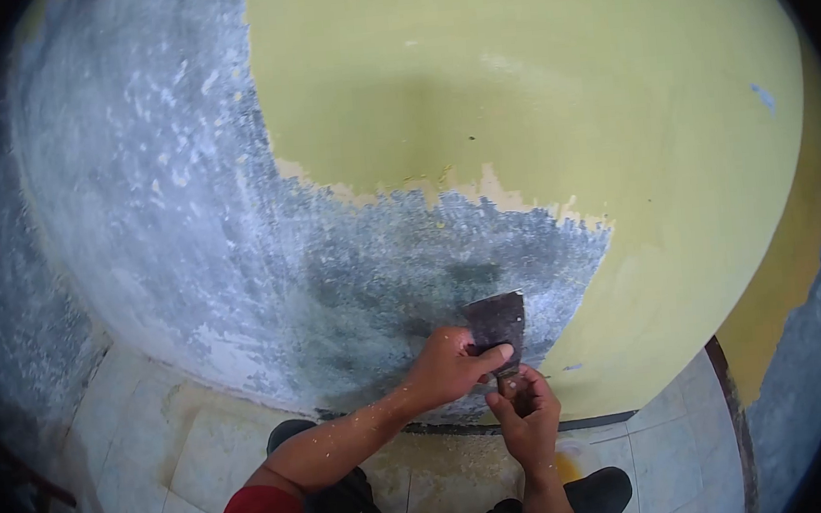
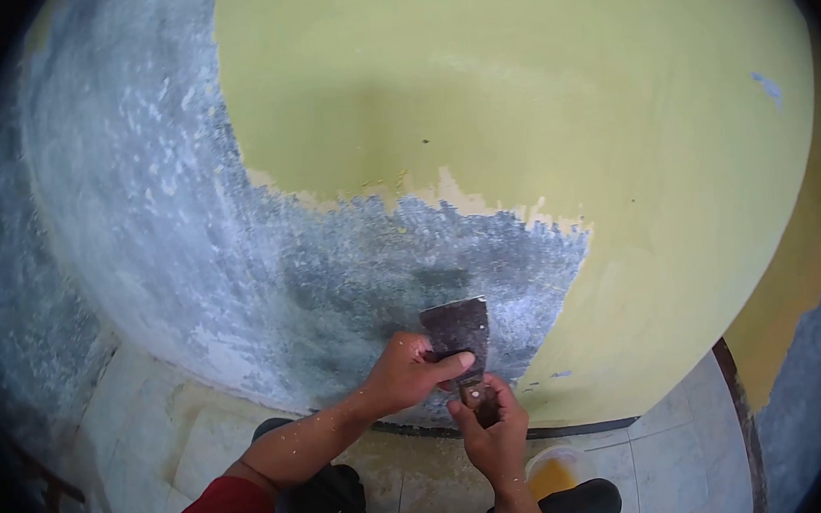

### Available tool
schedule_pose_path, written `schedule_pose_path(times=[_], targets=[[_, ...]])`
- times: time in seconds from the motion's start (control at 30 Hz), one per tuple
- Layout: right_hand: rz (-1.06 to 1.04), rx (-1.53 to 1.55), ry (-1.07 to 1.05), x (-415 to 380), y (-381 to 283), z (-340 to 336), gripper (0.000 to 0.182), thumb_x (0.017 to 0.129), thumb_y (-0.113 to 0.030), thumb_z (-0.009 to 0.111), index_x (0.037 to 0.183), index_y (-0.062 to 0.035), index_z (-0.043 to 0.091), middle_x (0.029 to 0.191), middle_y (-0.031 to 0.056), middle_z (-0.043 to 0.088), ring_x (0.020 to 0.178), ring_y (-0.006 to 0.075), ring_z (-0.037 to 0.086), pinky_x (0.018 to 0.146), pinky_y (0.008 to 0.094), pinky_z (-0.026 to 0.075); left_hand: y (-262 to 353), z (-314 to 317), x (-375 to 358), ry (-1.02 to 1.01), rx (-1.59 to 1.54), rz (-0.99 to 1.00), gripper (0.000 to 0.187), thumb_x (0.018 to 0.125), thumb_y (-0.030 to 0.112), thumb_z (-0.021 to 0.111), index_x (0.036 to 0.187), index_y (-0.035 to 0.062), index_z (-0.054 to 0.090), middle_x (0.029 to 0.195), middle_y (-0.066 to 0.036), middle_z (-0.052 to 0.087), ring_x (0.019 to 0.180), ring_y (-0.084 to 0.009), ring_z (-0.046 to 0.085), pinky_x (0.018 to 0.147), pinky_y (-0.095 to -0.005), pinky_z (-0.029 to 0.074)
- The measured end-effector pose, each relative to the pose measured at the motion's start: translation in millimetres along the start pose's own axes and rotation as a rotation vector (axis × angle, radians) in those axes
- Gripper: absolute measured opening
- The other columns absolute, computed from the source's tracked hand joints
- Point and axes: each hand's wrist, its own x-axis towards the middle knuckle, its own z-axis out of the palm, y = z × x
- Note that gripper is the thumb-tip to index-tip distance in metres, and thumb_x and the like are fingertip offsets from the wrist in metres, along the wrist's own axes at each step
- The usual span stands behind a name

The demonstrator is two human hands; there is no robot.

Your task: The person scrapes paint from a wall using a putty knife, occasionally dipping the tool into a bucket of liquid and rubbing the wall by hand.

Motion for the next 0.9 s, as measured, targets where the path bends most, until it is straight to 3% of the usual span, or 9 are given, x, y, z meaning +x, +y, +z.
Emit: schedule_pose_path(times=[0.1,0.2,0.3,0.4,0.47,0.5,0.57,0.73,0.9], targets=[[0.294,0.24,-0.225,-5,-3,-11,0.051,0.09,-0.002,0.067,0.132,-0.0075,0.04,0.105,0.0081,0.062,0.079,0.0118,0.061,0.067,0.0231,0.048,-1,-7,0,0.008,-0.09,0.003,0.019,0.092,0.018,0.072,0.097,-0.0005,0.072,0.085,-0.002,0.071,0.078,-0.0068,0.064,0.073,-0.027,0.053],[0.318,0.562,-0.299,-8,0,-1,0.045,0.095,-0.012,0.064,0.131,-0.0105,0.038,0.1,0.01,0.062,0.066,0.015,0.062,0.054,0.0249,0.046,-4,-13,-2,-0.007,-0.241,0.054,0.022,0.091,0.019,0.072,0.089,-0.0022,0.072,0.08,-0.001,0.071,0.076,-0.0057,0.062,0.066,-0.0255,0.05],[0.289,0.64,-0.342,-7,-14,17,0.038,0.099,-0.022,0.06,0.129,-0.0104,0.04,0.095,0.0118,0.061,0.057,0.0176,0.061,0.047,0.0266,0.045,2,-15,-7,-0.081,-0.303,0.079,0.029,0.092,0.019,0.072,0.109,-0.0043,0.068,0.091,-0.002,0.072,0.082,-0.0051,0.063,0.069,-0.0232,0.051],[0.277,0.542,-0.279,-2,-3,18,0.037,0.099,-0.029,0.059,0.126,-0.0093,0.044,0.093,0.0114,0.061,0.058,0.0175,0.061,0.045,0.0259,0.043,9,-16,-16,0.129,-0.265,0.231,0.053,0.091,0.02,0.072,0.133,-0.0049,0.053,0.118,-0.013,0.067,0.103,-0.016,0.065,0.084,-0.0306,0.05],[0.256,0.452,-0.26,8,-5,21,0.042,0.097,-0.035,0.061,0.124,-0.0073,0.046,0.093,0.0104,0.061,0.056,0.0172,0.061,0.044,0.0256,0.043,11,-22,-22,0.651,0.658,0.841,0.069,0.089,0.021,0.072,0.145,-0.0023,0.04,0.141,-0.023,0.05,0.127,-0.0314,0.053,0.101,-0.0426,0.041],[0.217,0.535,-0.295,17,-9,26,0.048,0.097,-0.039,0.06,0.127,-0.006,0.045,0.093,0.0099,0.061,0.06,0.0166,0.061,0.044,0.0256,0.044,12,-26,-25,0.546,0.788,0.797,0.073,0.085,0.026,0.074,0.144,-0.0031,0.042,0.149,-0.028,0.039,0.139,-0.0374,0.039,0.109,-0.0476,0.032],[0.251,0.669,-0.375,27,-17,24,0.067,0.096,-0.045,0.058,0.143,-0.0019,0.036,0.11,0.0121,0.061,0.083,0.0188,0.065,0.057,0.029,0.053,28,-21,-29,0.493,0.967,0.798,0.069,0.088,0.029,0.07,0.142,-0.0043,0.044,0.149,-0.026,0.04,0.14,-0.0367,0.038,0.109,-0.0492,0.028],[0.156,0.761,-0.299,60,-25,54,0.077,0.097,-0.035,0.056,0.155,-0.001,0.017,0.141,0.0166,0.049,0.11,0.026,0.061,0.082,0.0335,0.056,44,-20,-17,0.45,1.17,0.704,0.068,0.092,0.041,0.058,0.139,-0.0065,0.046,0.148,-0.023,0.043,0.143,-0.0366,0.033,0.11,-0.0528,0.018],[0.176,0.814,-0.462,79,-13,51,0.069,0.098,-0.032,0.055,0.154,-0.0073,0.023,0.112,0.0221,0.059,0.061,0.0208,0.059,0.044,0.0304,0.048,28,-37,1,0.484,1.104,0.682,0.072,0.094,0.046,0.054,0.142,-0.0071,0.042,0.147,-0.025,0.042,0.143,-0.037,0.033,0.111,-0.055,0.016]])
